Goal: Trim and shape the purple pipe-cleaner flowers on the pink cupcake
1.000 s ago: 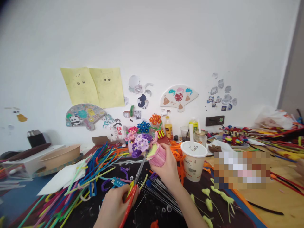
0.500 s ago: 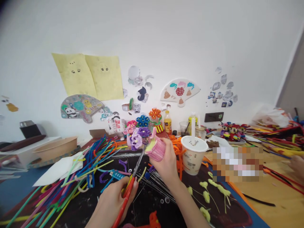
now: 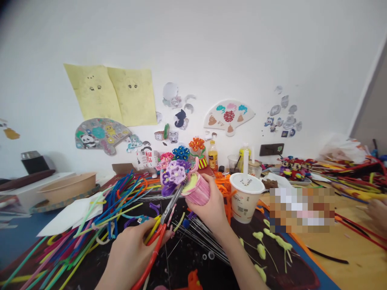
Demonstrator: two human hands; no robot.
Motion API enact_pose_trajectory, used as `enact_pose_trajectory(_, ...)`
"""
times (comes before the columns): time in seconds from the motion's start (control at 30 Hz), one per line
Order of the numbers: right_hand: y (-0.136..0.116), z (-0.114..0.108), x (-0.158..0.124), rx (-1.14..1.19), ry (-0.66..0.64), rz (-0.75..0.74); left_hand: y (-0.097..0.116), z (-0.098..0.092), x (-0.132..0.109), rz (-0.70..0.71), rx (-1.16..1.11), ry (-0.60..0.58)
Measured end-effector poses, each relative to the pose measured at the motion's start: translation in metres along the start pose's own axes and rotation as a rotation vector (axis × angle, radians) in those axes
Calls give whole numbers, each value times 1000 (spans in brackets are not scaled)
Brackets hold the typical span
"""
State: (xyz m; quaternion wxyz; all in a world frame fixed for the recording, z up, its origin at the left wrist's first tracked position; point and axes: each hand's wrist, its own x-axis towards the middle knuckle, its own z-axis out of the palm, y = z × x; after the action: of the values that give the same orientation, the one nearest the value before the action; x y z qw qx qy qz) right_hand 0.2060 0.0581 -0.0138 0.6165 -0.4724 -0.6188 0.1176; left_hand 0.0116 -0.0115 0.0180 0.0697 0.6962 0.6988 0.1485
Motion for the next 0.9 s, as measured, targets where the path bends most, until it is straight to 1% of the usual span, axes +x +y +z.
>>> enact_pose_trajectory(0.13,2,-2,1,71,-38,13,-2,-2,-1,37,34,7)
enact_pose_trajectory(0.23,3,-2,2,88,-38,2,-2,-4,-1,20,42,13)
enact_pose_trajectory(0.33,2,-2,2,45,29,-11,0,-4,-1,-5,48,1)
enact_pose_trajectory(0.47,2,-3,2,-49,118,-51,1,-2,-2,5,48,-22)
enact_pose_trajectory(0.67,3,-5,3,-61,122,-88,0,0,-3,-1,1,-30)
enact_pose_trajectory(0.9,-1,-8,3,-35,154,-131,2,-2,-3,39,-104,-20)
